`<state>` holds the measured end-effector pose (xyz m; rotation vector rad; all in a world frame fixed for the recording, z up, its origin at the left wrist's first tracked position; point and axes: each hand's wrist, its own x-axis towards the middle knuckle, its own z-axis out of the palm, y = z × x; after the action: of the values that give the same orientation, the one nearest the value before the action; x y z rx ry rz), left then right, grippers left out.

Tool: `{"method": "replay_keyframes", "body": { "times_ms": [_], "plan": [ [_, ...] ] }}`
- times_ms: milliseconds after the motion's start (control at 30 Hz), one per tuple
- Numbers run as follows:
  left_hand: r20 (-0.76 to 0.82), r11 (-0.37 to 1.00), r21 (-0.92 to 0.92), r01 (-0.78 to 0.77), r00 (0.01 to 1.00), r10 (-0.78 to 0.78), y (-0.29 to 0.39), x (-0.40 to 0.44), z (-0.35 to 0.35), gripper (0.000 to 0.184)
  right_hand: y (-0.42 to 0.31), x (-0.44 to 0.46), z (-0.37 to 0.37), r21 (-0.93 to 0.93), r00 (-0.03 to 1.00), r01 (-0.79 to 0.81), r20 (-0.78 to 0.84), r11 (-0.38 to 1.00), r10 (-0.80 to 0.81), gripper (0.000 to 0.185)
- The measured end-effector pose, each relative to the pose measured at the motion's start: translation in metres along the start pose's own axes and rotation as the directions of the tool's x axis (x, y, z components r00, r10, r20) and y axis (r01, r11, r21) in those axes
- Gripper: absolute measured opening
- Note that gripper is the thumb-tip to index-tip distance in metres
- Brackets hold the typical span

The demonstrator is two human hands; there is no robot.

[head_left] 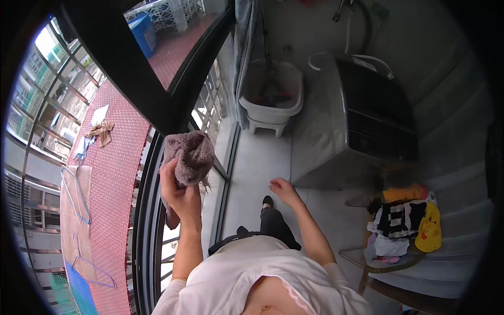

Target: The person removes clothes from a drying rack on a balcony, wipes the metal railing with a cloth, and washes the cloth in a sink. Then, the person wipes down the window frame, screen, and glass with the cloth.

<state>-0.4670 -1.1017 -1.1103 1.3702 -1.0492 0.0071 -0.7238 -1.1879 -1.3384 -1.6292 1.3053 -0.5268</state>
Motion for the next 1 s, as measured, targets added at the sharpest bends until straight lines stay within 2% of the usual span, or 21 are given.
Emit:
{"method": "replay_keyframes", "body": {
  "times_ms": [33, 67, 100, 167, 200, 233, 267, 367, 433, 467, 500, 600, 633, 700, 733, 833, 900, 967, 1000],
  "plan": [
    [0.036, 0.966, -0.187, 0.177, 0.984, -0.173, -0.010, 0.003, 0.030, 0.034, -0.008, 0.025, -0.006, 0.028, 0.998, 0.066, 0.014, 0.997, -0.067, 0.029],
    [0.132, 0.872, -0.336, 0.357, 0.934, -0.332, -0.016, 0.014, 0.059, 0.033, -0.016, 0.046, -0.012, 0.077, 0.997, 0.076, 0.029, 0.994, -0.078, 0.029],
    [0.246, 0.721, -0.456, 0.522, 0.852, -0.461, -0.020, 0.027, 0.091, 0.032, -0.025, 0.067, -0.024, 0.123, 0.995, 0.088, 0.042, 0.989, -0.094, 0.029],
    [0.288, 0.579, -0.469, 0.666, 0.736, -0.613, -0.040, 0.047, 0.152, 0.028, -0.048, 0.112, -0.062, 0.191, 0.991, 0.116, 0.045, 0.975, -0.126, 0.030],
    [0.374, 0.536, -0.423, 0.731, 0.680, -0.631, -0.060, 0.052, 0.172, 0.026, -0.059, 0.128, -0.078, 0.222, 0.991, 0.115, 0.045, 0.968, -0.128, 0.030],
    [0.408, 0.505, -0.410, 0.759, 0.648, -0.643, -0.070, 0.058, 0.193, 0.025, -0.064, 0.143, -0.088, 0.252, 0.991, 0.109, 0.051, 0.962, -0.125, 0.030],
    [0.426, 0.478, -0.394, 0.785, 0.617, -0.662, -0.082, 0.063, 0.213, 0.024, -0.055, 0.167, -0.094, 0.149, 0.981, 0.192, -0.045, 0.970, -0.188, 0.029],
    [0.459, 0.385, -0.388, 0.838, 0.537, -0.707, -0.108, 0.080, 0.271, 0.024, -0.038, 0.221, -0.111, 0.215, 0.982, 0.043, -0.187, 0.976, -0.002, 0.029],
    [0.506, 0.332, -0.376, 0.865, 0.492, -0.709, -0.123, 0.095, 0.309, 0.025, -0.016, 0.259, -0.116, 0.231, 0.978, -0.038, -0.193, 0.972, 0.084, 0.028],
    [0.477, 0.317, -0.325, 0.891, 0.444, -0.758, -0.142, 0.098, 0.329, 0.027, -0.010, 0.276, -0.119, 0.253, 0.974, -0.061, -0.198, 0.966, 0.113, 0.027],
    [0.517, 0.318, -0.282, 0.905, 0.422, -0.744, -0.154, 0.103, 0.346, 0.028, -0.006, 0.292, -0.122, 0.275, 0.968, -0.081, -0.207, 0.958, 0.141, 0.027],
    [0.580, 0.213, -0.295, 0.932, 0.351, -0.735, -0.203, 0.107, 0.407, 0.027, 0.018, 0.342, -0.131, 0.224, 0.954, -0.149, -0.223, 0.963, 0.200, 0.025],
    [0.592, 0.180, -0.209, 0.961, 0.271, -0.759, -0.205, 0.116, 0.421, 0.030, 0.029, 0.362, -0.134, 0.204, 0.949, -0.169, -0.229, 0.964, 0.214, 0.025],
    [0.633, 0.091, -0.190, 0.978, 0.193, -0.750, -0.225, 0.129, 0.458, 0.030, 0.046, 0.410, -0.146, 0.151, 0.940, -0.201, -0.248, 0.968, 0.233, 0.025],
    [0.642, 0.065, -0.184, 0.981, 0.170, -0.747, -0.230, 0.139, 0.476, 0.030, 0.043, 0.437, -0.157, 0.250, 0.936, -0.208, -0.230, 0.946, 0.267, 0.026],
    [0.670, 0.034, -0.167, 0.985, 0.139, -0.729, -0.264, 0.159, 0.530, 0.031, 0.026, 0.542, -0.194, 0.093, 0.913, -0.105, -0.385, 0.990, 0.133, 0.030],
    [0.651, 0.116, -0.086, 0.989, 0.145, -0.745, -0.284, 0.176, 0.566, 0.030, -0.003, 0.616, -0.223, 0.043, 0.891, -0.046, -0.449, 0.998, 0.060, 0.040],
    [0.673, 0.196, -0.046, 0.980, 0.175, -0.718, -0.312, 0.186, 0.597, 0.033, 0.010, 0.696, -0.230, 0.129, 0.829, 0.007, -0.555, 0.992, 0.066, 0.048],
    [0.707, 0.232, -0.054, 0.971, 0.201, -0.678, -0.331, 0.188, 0.615, 0.037, 0.001, 0.721, -0.239, 0.120, 0.837, -0.045, -0.537, 0.992, 0.103, 0.049]
  ]
}}
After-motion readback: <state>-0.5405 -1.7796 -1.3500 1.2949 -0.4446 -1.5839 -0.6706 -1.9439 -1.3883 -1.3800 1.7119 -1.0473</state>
